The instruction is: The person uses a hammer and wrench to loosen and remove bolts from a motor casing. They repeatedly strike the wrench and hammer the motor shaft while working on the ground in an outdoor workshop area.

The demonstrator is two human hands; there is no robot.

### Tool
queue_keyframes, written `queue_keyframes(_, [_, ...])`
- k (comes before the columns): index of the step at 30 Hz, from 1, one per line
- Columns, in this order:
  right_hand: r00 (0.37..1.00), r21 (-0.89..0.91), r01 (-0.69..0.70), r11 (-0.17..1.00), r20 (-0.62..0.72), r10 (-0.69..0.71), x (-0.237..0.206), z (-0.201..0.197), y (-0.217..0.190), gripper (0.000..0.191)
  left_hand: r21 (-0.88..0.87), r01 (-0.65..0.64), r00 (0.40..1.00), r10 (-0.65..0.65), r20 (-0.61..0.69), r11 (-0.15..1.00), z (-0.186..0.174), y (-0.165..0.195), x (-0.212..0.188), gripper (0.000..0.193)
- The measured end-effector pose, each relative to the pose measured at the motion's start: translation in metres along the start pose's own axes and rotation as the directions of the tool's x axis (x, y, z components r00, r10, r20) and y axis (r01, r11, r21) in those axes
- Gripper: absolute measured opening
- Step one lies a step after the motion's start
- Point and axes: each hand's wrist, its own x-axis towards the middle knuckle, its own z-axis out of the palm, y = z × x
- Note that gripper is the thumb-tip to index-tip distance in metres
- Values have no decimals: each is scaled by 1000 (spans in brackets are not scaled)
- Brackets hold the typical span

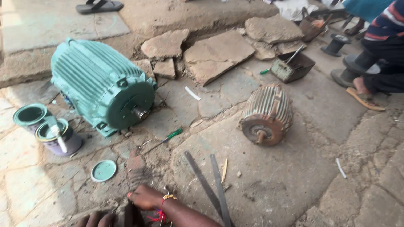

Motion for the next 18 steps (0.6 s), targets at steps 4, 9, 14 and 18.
queue_keyframes(4, [993, 113, -71, 991, -81, 81, -23, -5, 32, 69, 49, -51, 997, 48, 64, 997, -22, 2, -13, 107])
queue_keyframes(9, [844, 98, -171, 980, -498, 197, -119, -57, 108, 19, 23, 33, 950, -39, 311, 999, -64, 15, -16, 102])
queue_keyframes(14, [525, -73, -510, 857, -816, 242, -222, -93, 212, 18, 125, 7, 889, -64, 454, 992, -73, 22, -9, 100])
queue_keyframes(18, [476, -179, -596, 783, -864, 165, -264, -80, 252, 35, 81, 28, 937, -54, 345, 996, -75, 25, -16, 97])
